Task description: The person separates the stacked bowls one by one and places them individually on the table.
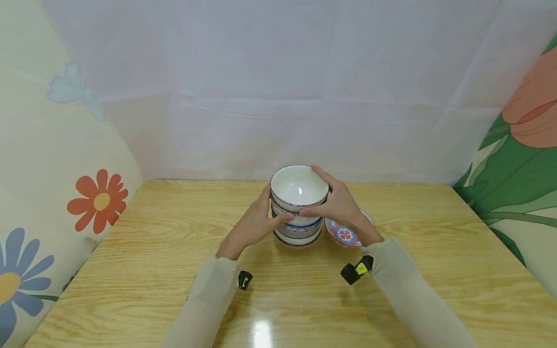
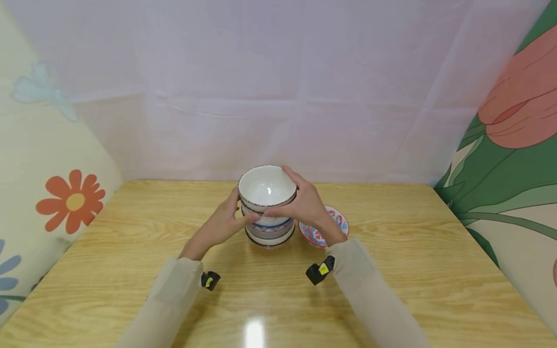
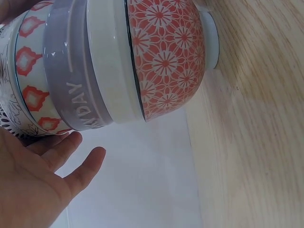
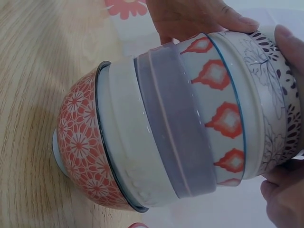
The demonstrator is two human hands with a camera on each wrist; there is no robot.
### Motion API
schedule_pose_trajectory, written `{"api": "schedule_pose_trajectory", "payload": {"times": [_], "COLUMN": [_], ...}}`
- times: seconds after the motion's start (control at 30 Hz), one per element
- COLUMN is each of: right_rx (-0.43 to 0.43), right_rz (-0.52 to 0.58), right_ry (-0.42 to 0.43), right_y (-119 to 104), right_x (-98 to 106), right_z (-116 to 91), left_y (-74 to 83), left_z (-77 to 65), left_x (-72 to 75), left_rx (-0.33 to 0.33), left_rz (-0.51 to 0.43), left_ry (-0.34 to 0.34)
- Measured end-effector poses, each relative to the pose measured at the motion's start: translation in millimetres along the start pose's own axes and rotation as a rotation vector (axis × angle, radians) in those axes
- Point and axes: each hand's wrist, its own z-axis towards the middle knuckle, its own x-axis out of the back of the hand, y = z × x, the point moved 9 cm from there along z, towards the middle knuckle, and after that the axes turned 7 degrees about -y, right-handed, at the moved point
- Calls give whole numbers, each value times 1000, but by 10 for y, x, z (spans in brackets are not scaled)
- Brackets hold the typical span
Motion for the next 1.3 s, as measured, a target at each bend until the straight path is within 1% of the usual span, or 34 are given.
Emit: {"api": "schedule_pose_trajectory", "payload": {"times": [0.23,0.37,0.57,0.67,0.8,1.03,1.3], "right_rx": [5,4,32,42,40,27,15], "right_rz": [-19,-8,7,8,15,27,28], "right_ry": [20,25,34,35,39,44,64], "right_y": [-13,-20,-85,-118,-136,-165,-186], "right_x": [22,28,63,87,130,210,291], "right_z": [-2,-7,-17,-20,-22,-31,-56], "left_y": [-5,5,27,20,9,8,12], "left_z": [-2,-2,2,5,4,9,9], "left_x": [-1,-2,-5,-3,1,7,3], "left_rx": [14,18,4,12,28,23,15], "left_rz": [-1,2,-2,-2,8,33,17], "left_ry": [-2,-2,-6,-6,-5,-4,-11]}}
